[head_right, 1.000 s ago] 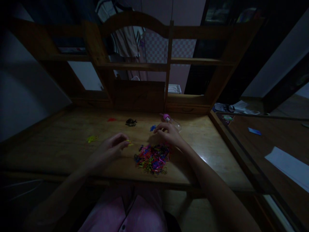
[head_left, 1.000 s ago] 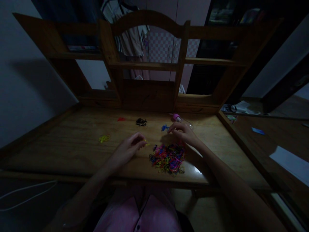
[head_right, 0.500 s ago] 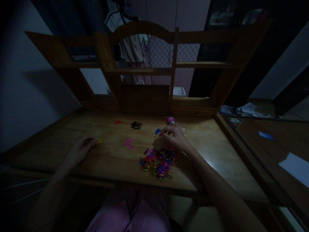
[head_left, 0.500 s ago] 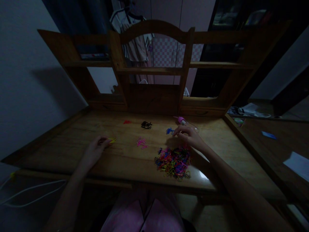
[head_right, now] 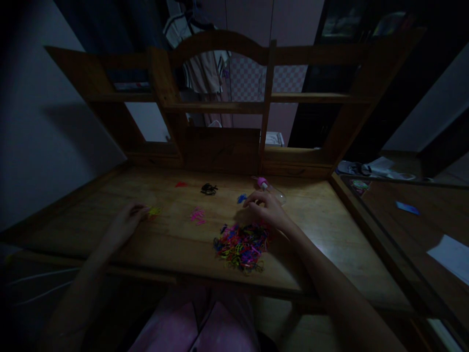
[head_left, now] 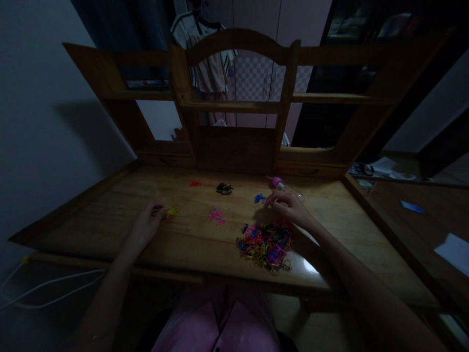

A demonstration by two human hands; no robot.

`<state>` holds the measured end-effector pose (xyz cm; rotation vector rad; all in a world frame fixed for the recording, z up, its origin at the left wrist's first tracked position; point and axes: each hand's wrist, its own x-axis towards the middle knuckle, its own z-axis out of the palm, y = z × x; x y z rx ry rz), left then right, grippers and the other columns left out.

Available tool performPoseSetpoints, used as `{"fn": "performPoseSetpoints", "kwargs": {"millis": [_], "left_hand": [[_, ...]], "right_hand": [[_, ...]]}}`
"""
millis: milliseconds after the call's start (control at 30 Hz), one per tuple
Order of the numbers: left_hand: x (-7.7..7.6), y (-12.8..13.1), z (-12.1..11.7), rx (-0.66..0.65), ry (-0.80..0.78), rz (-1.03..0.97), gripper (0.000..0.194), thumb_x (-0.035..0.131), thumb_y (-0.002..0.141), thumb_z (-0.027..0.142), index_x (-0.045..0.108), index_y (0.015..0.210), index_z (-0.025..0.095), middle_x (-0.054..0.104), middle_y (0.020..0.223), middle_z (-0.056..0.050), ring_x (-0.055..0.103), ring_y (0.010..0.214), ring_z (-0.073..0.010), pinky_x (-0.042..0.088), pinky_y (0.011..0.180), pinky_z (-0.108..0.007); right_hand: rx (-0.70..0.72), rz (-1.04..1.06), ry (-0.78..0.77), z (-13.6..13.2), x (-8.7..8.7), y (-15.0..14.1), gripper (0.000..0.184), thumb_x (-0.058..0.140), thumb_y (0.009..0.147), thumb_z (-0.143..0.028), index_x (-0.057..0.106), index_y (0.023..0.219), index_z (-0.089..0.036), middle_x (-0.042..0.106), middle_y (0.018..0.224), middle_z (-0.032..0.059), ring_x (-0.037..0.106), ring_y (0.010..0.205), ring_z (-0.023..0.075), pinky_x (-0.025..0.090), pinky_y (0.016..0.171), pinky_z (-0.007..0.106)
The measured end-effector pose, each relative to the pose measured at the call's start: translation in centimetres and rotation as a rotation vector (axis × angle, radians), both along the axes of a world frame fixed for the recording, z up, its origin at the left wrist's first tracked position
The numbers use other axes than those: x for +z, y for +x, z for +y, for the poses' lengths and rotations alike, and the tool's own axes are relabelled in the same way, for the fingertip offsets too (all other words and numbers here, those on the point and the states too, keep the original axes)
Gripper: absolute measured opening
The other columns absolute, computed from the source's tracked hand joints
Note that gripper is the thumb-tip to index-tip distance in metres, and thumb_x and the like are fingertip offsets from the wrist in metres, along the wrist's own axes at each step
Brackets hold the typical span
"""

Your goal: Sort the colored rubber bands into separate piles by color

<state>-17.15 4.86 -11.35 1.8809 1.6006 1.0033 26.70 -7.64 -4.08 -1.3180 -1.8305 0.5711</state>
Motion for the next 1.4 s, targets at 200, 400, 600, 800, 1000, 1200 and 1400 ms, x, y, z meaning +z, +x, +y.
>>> {"fn": "performPoseSetpoints", "kwargs": {"millis": [200,400,600,800,1000,1200,1400], "left_hand": [[0.2,0.0,0.2,0.003,0.088,0.146,0.035,0.052,0.082,0.052,0.060,0.094,0.020,0.066,0.091,-0.003,0.064,0.086,-0.0220,0.050,0.081,-0.035],[0.6,-0.4,0.0,-0.017,0.184,0.258,0.038,0.056,0.079,0.052,0.064,0.098,0.020,0.063,0.098,-0.004,0.060,0.083,-0.0201,0.050,0.080,-0.034],[1.3,-0.9,-1.8,-0.018,0.198,0.317,0.039,0.059,0.078,0.054,0.066,0.092,0.019,0.060,0.092,-0.004,0.058,0.080,-0.0200,0.049,0.075,-0.033],[0.0,-0.5,-2.3,-0.092,0.118,0.448,0.032,0.049,0.084,0.049,0.063,0.086,0.020,0.063,0.090,-0.005,0.058,0.092,-0.0247,0.045,0.087,-0.038],[-0.6,-0.2,-1.8,-0.020,0.123,0.515,0.028,0.043,0.085,0.045,0.055,0.087,0.020,0.061,0.090,-0.008,0.059,0.090,-0.0265,0.046,0.085,-0.039],[-0.6,-0.7,-1.8,-0.053,0.142,0.591,0.028,0.039,0.087,0.043,0.054,0.084,0.020,0.060,0.089,-0.010,0.057,0.093,-0.0295,0.044,0.087,-0.043],[1.9,1.2,-2.3,-0.216,0.161,0.610,0.024,0.036,0.089,0.037,0.052,0.082,0.021,0.057,0.085,-0.008,0.055,0.085,-0.0267,0.044,0.082,-0.041]], "right_hand": [[0.014,-0.016,-0.007,0.0,0.1,-0.1,0.019,0.052,0.081,-0.018,0.071,0.082,-0.016,0.069,0.086,0.0067,0.061,0.082,0.0203,0.046,0.074,0.034],[0.011,-0.035,0.006,0.1,-0.1,0.0,0.019,0.052,0.081,-0.019,0.071,0.082,-0.018,0.069,0.086,0.0055,0.061,0.083,0.0206,0.046,0.076,0.035],[0.003,-0.042,-0.030,0.2,-0.2,0.1,0.018,0.053,0.081,-0.019,0.071,0.081,-0.018,0.069,0.084,0.0057,0.061,0.082,0.0211,0.046,0.077,0.036],[0.016,-0.045,-0.013,0.3,-0.4,0.1,0.018,0.052,0.081,-0.018,0.071,0.082,-0.018,0.069,0.087,0.0059,0.061,0.085,0.0212,0.046,0.077,0.035],[-0.004,-0.038,-0.005,0.0,0.1,0.0,0.020,0.051,0.081,-0.018,0.071,0.082,-0.017,0.069,0.086,0.0065,0.061,0.082,0.0206,0.046,0.076,0.034],[0.010,-0.030,0.007,-0.1,0.2,0.0,0.019,0.052,0.080,-0.017,0.070,0.082,-0.018,0.069,0.085,0.0058,0.061,0.084,0.0209,0.046,0.078,0.035],[0.008,-0.025,0.010,-0.2,0.2,0.0,0.020,0.051,0.082,-0.017,0.071,0.083,-0.018,0.069,0.087,0.0058,0.061,0.084,0.0206,0.046,0.077,0.035]]}}
